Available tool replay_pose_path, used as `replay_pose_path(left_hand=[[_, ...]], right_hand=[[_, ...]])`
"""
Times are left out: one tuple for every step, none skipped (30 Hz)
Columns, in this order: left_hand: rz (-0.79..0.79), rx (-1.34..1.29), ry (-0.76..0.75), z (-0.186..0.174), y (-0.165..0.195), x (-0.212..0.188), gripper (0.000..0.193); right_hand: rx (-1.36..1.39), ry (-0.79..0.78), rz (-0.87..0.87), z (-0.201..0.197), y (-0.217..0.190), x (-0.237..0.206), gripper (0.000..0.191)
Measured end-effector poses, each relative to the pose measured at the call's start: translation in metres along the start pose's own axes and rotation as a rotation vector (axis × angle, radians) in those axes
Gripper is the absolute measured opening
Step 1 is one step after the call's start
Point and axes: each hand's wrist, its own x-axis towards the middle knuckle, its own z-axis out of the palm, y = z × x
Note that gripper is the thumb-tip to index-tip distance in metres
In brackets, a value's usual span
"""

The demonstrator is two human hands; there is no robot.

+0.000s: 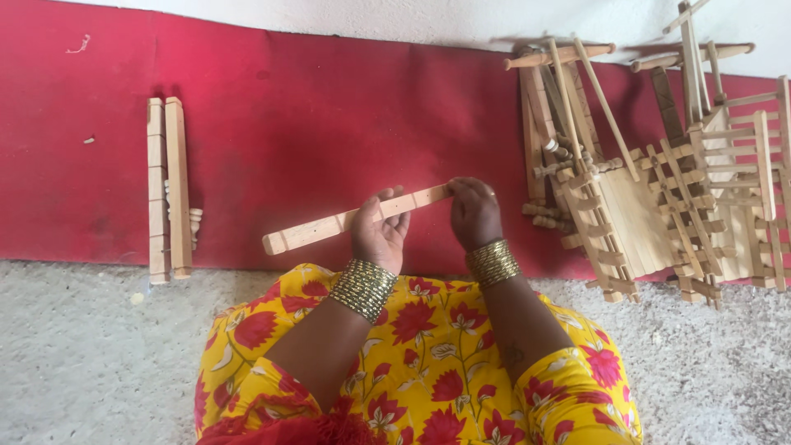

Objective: The person sits on the floor holding a long wooden bar with small wooden pieces attached along it. They rotate the bar, run their fingers over the attached pieces, set the bar down on the red mat, pick it up again, and continue turning and feeling along its length.

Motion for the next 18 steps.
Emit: replay_pose_path(left_hand=[[-0.004, 0.004, 0.001, 0.0, 0.0, 0.0, 0.032], [-0.008, 0.008, 0.003, 0.0, 0.001, 0.0, 0.032], [-0.01, 0.002, 0.0, 0.0, 0.001, 0.0, 0.033], [-0.011, -0.005, -0.001, 0.0, 0.001, 0.0, 0.033], [-0.013, -0.012, 0.0, 0.0, 0.0, 0.0, 0.033], [-0.005, 0.016, 0.0, 0.0, 0.0, 0.0, 0.033], [0.003, 0.045, 0.0, -0.001, -0.001, 0.0, 0.033], [0.012, 0.074, 0.0, -0.001, -0.001, 0.0, 0.033], [0.001, 0.072, -0.001, -0.002, -0.001, 0.0, 0.032], [-0.01, 0.07, -0.001, -0.001, -0.002, 0.0, 0.032], [-0.02, 0.067, -0.001, -0.002, -0.001, 0.001, 0.031], [-0.016, 0.057, 0.01, -0.001, -0.001, 0.001, 0.031], [-0.01, 0.047, 0.018, -0.001, 0.0, 0.002, 0.03], [-0.001, 0.034, 0.024, 0.0, 0.002, 0.004, 0.03], [-0.003, 0.012, 0.041, 0.001, 0.002, 0.005, 0.03], [-0.006, -0.009, 0.059, 0.002, 0.003, 0.006, 0.03], [-0.01, -0.027, 0.078, 0.002, 0.005, 0.006, 0.03], [0.006, -0.048, 0.088, 0.003, 0.006, 0.007, 0.031]], right_hand=[[-0.005, 0.007, 0.021, -0.001, 0.002, 0.001, 0.015], [-0.009, 0.013, 0.041, -0.001, 0.003, 0.003, 0.016], [0.017, 0.017, 0.057, -0.002, 0.004, 0.003, 0.015], [0.043, 0.018, 0.073, -0.002, 0.005, 0.003, 0.015], [0.07, 0.017, 0.089, -0.001, 0.005, 0.003, 0.014], [0.065, 0.007, 0.072, -0.001, 0.003, 0.002, 0.014], [0.061, -0.003, 0.056, -0.001, 0.002, 0.002, 0.014], [0.058, -0.012, 0.039, 0.0, 0.0, 0.001, 0.014], [0.038, -0.033, 0.059, 0.0, -0.001, 0.001, 0.013], [0.019, -0.055, 0.079, 0.0, -0.003, 0.001, 0.011], [0.0, -0.078, 0.098, 0.0, -0.005, 0.002, 0.01], [-0.009, -0.063, 0.071, 0.0, -0.007, 0.003, 0.011], [-0.018, -0.046, 0.041, 0.0, -0.009, 0.003, 0.011], [-0.027, -0.028, 0.007, -0.001, -0.01, 0.004, 0.011], [-0.029, -0.02, -0.007, 0.0, -0.011, 0.004, 0.012], [-0.03, -0.012, -0.019, 0.0, -0.012, 0.004, 0.012], [-0.029, -0.005, -0.029, 0.001, -0.012, 0.004, 0.012], [-0.036, -0.003, -0.034, 0.002, -0.012, 0.003, 0.013]])
